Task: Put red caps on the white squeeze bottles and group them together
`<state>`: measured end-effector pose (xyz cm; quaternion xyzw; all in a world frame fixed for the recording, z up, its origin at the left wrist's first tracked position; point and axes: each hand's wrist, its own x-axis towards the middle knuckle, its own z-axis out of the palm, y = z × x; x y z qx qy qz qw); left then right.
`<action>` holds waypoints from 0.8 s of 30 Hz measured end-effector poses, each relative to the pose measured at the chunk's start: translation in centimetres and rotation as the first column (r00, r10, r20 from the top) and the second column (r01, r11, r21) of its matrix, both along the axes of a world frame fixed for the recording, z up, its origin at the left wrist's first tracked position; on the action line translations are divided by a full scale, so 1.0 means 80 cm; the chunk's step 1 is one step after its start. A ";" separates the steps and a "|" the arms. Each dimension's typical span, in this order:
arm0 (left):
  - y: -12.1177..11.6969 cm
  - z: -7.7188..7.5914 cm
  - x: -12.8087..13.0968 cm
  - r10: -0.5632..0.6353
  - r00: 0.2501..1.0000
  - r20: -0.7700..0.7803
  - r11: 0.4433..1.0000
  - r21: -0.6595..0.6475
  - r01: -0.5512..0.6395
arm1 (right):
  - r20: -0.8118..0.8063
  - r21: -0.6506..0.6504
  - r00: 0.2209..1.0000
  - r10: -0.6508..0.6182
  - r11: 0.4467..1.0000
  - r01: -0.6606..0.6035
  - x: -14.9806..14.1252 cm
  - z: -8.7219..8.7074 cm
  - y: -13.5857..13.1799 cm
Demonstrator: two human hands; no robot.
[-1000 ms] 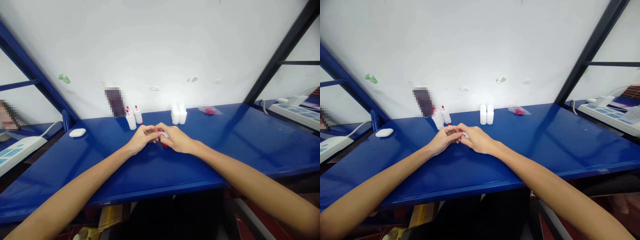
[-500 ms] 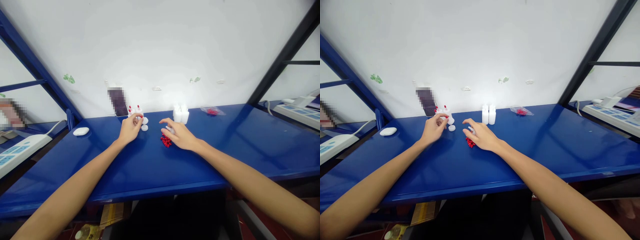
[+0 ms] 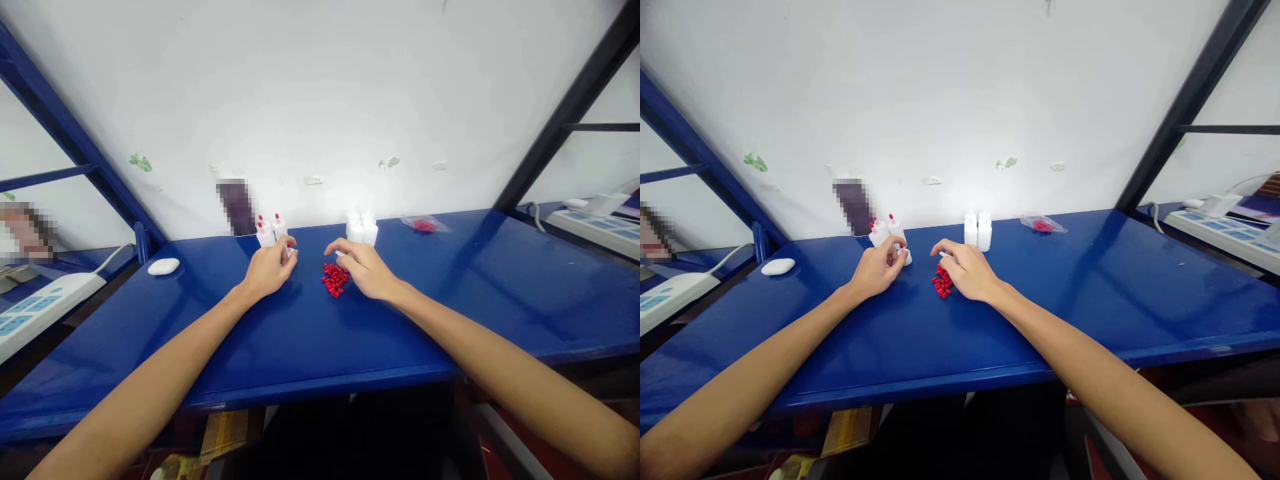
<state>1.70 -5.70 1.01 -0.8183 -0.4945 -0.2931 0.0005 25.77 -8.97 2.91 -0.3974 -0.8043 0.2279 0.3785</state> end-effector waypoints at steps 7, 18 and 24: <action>-0.014 0.000 0.015 -0.335 0.928 -0.166 0.940 0.015 0.342 | -0.155 -0.219 0.988 0.020 0.974 -0.054 -0.004 -0.008 0.007; -0.004 -0.014 0.008 -0.204 0.970 -0.130 0.979 -0.051 0.199 | -0.182 -0.284 0.967 -0.181 0.951 0.124 0.003 -0.007 0.013; -0.010 -0.014 0.017 -0.388 0.919 -0.071 0.919 -0.099 0.381 | -0.306 -0.321 0.932 -0.194 0.943 0.091 0.000 -0.009 0.018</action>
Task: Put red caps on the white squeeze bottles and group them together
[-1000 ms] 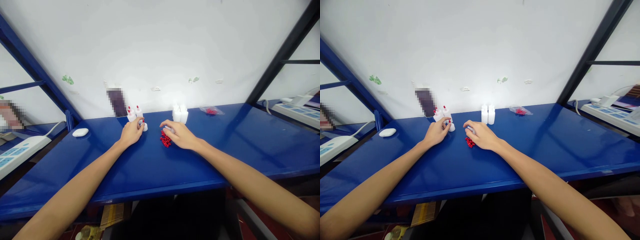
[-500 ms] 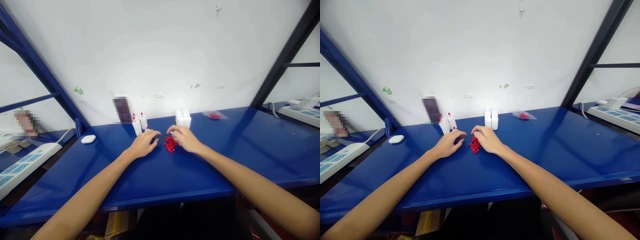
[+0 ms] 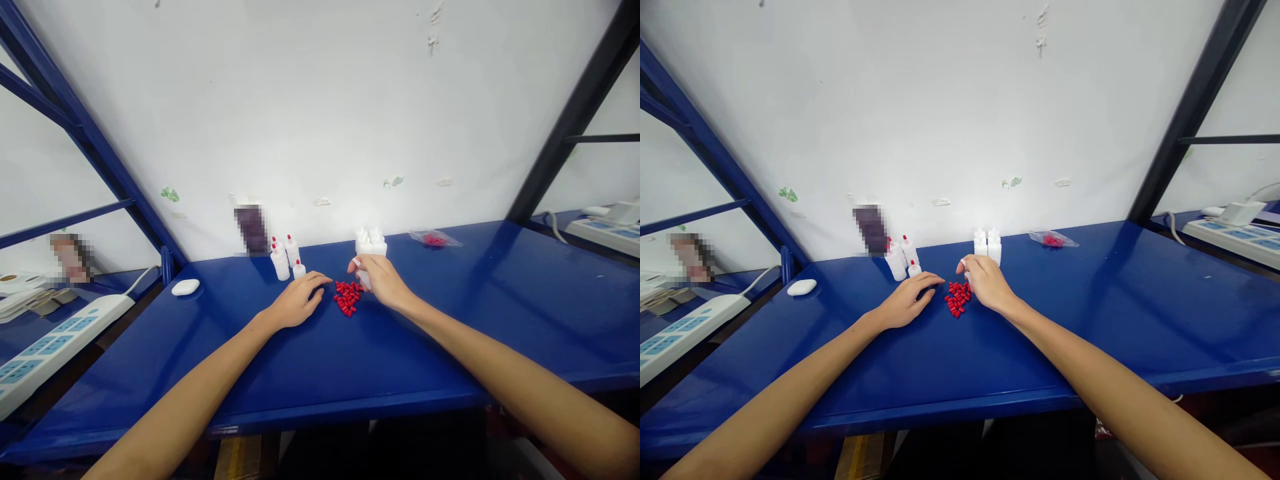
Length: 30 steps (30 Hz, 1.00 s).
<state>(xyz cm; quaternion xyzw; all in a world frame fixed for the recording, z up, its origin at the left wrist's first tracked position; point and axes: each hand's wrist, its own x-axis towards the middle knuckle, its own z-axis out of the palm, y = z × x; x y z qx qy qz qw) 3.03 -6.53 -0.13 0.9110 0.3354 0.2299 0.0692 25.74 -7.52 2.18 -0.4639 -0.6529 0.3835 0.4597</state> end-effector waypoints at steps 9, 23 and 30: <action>-0.002 -0.004 0.004 -0.147 0.977 -0.157 0.989 -0.046 0.141 | 0.050 0.054 0.998 0.038 0.998 -0.041 -0.002 -0.009 0.005; -0.003 -0.003 0.006 -0.041 0.998 -0.039 0.997 -0.070 0.038 | 0.335 0.201 0.942 0.006 0.976 -0.078 -0.003 -0.001 -0.009; 0.001 -0.004 0.011 0.045 0.999 0.029 0.996 -0.077 -0.043 | 0.454 0.310 0.890 -0.055 0.945 -0.100 -0.004 0.001 -0.010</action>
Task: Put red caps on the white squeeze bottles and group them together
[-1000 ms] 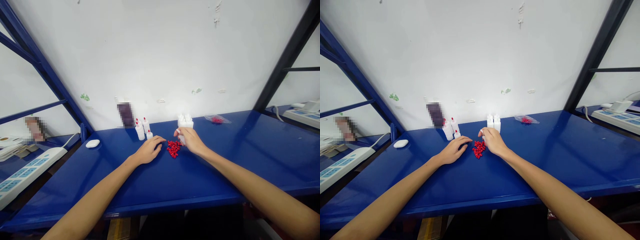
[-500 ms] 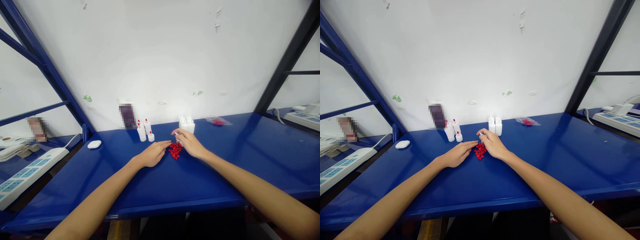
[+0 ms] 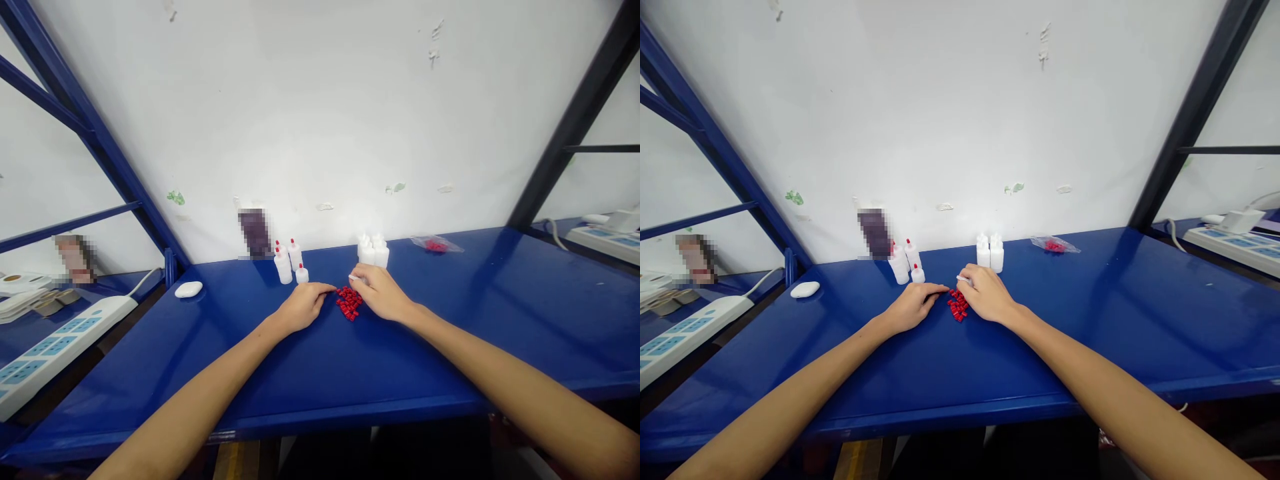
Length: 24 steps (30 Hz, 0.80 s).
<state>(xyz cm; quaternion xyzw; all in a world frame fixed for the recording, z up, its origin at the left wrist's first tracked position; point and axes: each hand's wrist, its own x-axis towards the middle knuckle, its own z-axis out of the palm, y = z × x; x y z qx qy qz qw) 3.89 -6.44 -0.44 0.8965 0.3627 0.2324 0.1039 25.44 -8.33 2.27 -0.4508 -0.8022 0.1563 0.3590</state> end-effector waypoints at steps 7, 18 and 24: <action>-0.002 -0.002 0.002 0.034 0.998 0.061 0.988 0.147 -0.042 | 0.035 -0.027 0.999 0.010 1.000 -0.009 0.001 0.000 -0.005; -0.032 0.021 0.020 -0.078 0.875 0.477 0.971 0.235 -0.041 | 0.097 -0.024 0.971 0.219 0.976 -0.218 -0.003 -0.003 -0.014; -0.036 0.018 0.021 -0.078 0.868 0.490 0.973 0.226 -0.040 | 0.113 0.001 0.965 0.238 0.971 -0.240 -0.002 -0.003 -0.015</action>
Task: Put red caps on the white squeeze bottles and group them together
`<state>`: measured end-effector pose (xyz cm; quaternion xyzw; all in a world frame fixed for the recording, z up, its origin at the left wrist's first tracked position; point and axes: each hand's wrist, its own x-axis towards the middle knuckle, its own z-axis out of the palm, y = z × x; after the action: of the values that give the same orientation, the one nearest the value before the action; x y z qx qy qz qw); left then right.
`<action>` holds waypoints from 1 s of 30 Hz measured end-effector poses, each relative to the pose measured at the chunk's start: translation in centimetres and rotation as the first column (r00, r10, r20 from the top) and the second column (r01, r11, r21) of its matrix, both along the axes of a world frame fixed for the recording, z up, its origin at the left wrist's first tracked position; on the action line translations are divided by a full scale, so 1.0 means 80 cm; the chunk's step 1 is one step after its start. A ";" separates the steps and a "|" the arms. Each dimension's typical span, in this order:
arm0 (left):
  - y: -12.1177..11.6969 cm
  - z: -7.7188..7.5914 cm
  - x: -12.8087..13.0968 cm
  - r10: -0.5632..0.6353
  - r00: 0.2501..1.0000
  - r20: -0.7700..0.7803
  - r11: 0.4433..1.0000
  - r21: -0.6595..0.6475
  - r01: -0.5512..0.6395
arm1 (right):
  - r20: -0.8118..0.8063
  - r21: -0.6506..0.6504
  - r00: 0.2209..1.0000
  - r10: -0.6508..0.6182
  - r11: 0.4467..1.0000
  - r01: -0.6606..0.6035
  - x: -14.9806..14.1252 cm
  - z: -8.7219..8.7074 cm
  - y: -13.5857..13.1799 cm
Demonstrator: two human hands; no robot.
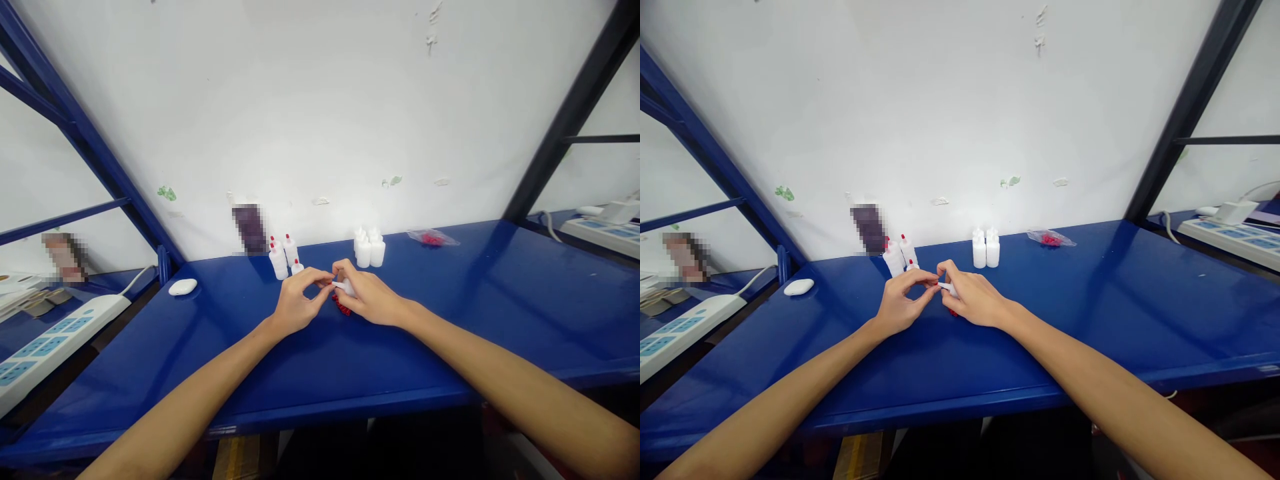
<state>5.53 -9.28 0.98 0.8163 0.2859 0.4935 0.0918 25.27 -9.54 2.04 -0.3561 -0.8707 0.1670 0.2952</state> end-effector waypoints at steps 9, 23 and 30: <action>0.001 -0.005 0.001 -0.038 0.988 0.148 0.987 -0.147 0.060 | 0.030 -0.016 0.997 0.068 0.998 -0.067 -0.001 0.002 -0.003; -0.002 0.001 0.007 -0.125 0.991 0.048 0.838 -0.529 0.131 | -0.120 -0.057 0.986 0.116 0.991 -0.124 -0.002 0.011 -0.010; -0.005 0.003 0.007 -0.158 0.987 -0.029 0.774 -0.624 0.105 | -0.107 -0.077 0.984 0.143 0.985 -0.151 -0.002 0.008 -0.006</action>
<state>6.10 -9.68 1.23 0.7776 0.3778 0.3314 0.3777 25.12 -10.01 2.69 -0.2939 -0.8707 0.2429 0.3107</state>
